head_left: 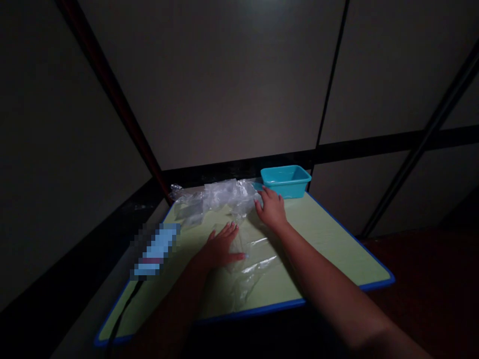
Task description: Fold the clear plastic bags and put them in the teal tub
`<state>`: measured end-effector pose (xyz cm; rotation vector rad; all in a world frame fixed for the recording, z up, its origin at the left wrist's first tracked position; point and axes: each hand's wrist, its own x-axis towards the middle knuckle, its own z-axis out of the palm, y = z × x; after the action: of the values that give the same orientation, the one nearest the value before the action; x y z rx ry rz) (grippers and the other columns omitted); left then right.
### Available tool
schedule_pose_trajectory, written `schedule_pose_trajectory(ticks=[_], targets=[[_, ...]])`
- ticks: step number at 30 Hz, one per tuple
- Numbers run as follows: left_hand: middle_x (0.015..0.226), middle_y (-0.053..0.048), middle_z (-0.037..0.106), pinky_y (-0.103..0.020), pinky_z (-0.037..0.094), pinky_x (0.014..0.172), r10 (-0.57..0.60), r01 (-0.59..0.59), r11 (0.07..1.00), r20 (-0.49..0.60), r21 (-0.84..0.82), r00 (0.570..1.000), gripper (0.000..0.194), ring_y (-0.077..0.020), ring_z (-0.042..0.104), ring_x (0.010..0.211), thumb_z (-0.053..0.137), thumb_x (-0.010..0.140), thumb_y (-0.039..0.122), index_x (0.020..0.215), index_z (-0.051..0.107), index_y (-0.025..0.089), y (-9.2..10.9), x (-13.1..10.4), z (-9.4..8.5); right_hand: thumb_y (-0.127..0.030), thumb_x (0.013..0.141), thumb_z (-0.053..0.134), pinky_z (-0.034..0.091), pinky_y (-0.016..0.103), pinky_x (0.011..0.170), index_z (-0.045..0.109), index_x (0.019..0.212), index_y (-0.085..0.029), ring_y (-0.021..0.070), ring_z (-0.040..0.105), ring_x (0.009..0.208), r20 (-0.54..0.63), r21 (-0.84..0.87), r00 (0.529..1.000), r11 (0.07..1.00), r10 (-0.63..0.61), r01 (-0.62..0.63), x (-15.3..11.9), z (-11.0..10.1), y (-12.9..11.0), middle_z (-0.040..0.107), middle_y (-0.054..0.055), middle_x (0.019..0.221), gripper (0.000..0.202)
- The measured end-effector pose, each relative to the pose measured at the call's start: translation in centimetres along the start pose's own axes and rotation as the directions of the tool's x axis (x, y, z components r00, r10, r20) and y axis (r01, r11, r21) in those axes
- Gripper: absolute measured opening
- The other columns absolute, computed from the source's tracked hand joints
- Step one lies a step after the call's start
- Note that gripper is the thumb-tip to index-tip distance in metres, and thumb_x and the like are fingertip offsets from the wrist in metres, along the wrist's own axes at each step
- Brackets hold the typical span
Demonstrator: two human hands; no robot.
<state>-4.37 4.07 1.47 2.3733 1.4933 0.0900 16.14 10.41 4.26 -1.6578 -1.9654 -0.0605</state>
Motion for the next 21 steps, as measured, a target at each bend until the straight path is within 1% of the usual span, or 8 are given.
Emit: schedule_pose_trajectory(ticks=[2,6,8,10,13,15,17,21], targets=[[0.152,-0.013,0.015,-0.06,0.002,0.108,0.008,-0.009,1.0,-0.03,-0.008,1.0,0.091,-0.0314,0.012,0.14,0.057,0.072,0.063,0.145,0.023,0.022,-0.1,0.1,0.2,-0.034,0.092,0.034,0.031,0.036,0.096,0.055,0.118,-0.015,0.025,0.044,0.117,-0.005,0.044,0.999,0.998,-0.052,0.052,0.1,-0.6,-0.3,0.053,0.015,0.127,0.038],[0.148,-0.012,0.033,-0.05,0.013,0.111,0.015,-0.031,0.997,-0.234,-0.064,0.972,0.066,-0.0287,0.025,0.137,0.056,0.077,0.052,0.135,0.043,0.022,-0.9,0.5,0.0,-0.035,0.091,0.038,0.034,0.025,0.07,0.064,0.091,-0.016,0.0174,0.055,0.082,0.241,0.196,0.937,0.958,-0.255,0.21,-0.6,-0.2,-1.3,0.065,0.009,0.09,0.032],[0.136,-0.012,0.049,-0.042,0.025,0.108,-0.001,-0.041,0.994,-0.395,-0.098,0.919,0.05,-0.0268,0.039,0.128,0.053,0.081,0.046,0.124,0.055,0.02,-1.5,0.6,-0.6,-0.037,0.09,0.041,0.031,0.024,0.061,0.064,0.086,-0.016,0.0141,0.053,0.069,0.312,0.251,0.89,0.933,-0.331,0.259,-1.2,0.5,-1.8,0.065,0.006,0.081,0.032],[0.117,-0.011,0.061,-0.037,0.034,0.101,-0.049,-0.044,0.987,-0.543,-0.156,0.839,0.037,-0.0247,0.05,0.114,0.048,0.083,0.042,0.109,0.062,0.018,-2.0,0.7,-1.4,-0.037,0.089,0.042,0.028,0.024,0.057,0.063,0.083,-0.016,0.0124,0.049,0.064,0.352,0.274,0.859,0.919,-0.371,0.284,-1.7,1.3,-2.0,0.064,0.005,0.075,0.031],[0.089,-0.008,0.064,-0.032,0.043,0.084,-0.177,-0.031,0.957,-0.667,-0.287,0.723,0.03,-0.0211,0.057,0.088,0.042,0.085,0.039,0.085,0.063,0.018,-2.4,0.6,-2.3,-0.037,0.088,0.045,0.027,0.023,0.057,0.062,0.082,-0.016,0.0121,0.049,0.064,0.412,0.254,0.833,0.924,-0.37,0.285,-1.9,2.2,-1.9,0.064,0.004,0.076,0.028],[0.076,-0.004,0.059,-0.029,0.043,0.074,-0.256,-0.009,0.934,-0.69,-0.356,0.677,0.026,-0.0185,0.055,0.075,0.044,0.082,0.038,0.073,0.059,0.019,-2.5,0.5,-2.5,-0.036,0.088,0.045,0.028,0.023,0.058,0.062,0.085,-0.017,0.0131,0.052,0.069,0.433,0.201,0.842,0.945,-0.322,0.258,-1.8,2.5,-1.6,0.065,0.005,0.081,0.026],[0.069,-0.002,0.055,-0.027,0.041,0.069,-0.314,0.018,0.913,-0.675,-0.407,0.667,0.022,-0.0168,0.052,0.07,0.049,0.078,0.037,0.066,0.055,0.02,-2.3,0.5,-2.4,-0.037,0.089,0.042,0.029,0.024,0.06,0.061,0.09,-0.018,0.0149,0.055,0.075,0.44,0.135,0.86,0.965,-0.26,0.223,-1.6,2.6,-1.4,0.066,0.006,0.087,0.027],[0.064,0.0,0.053,-0.027,0.04,0.066,-0.474,0.052,0.743,-0.469,-0.667,0.745,0.021,-0.0165,0.051,0.07,0.054,0.073,0.037,0.062,0.051,0.019,-1.4,0.1,-2.5,-0.04,0.09,0.04,0.033,0.028,0.068,0.059,0.097,-0.019,0.0207,0.059,0.088,0.423,0.001,0.883,0.975,-0.201,0.221,-1.6,2.3,-1.3,0.066,0.009,0.098,0.029]])
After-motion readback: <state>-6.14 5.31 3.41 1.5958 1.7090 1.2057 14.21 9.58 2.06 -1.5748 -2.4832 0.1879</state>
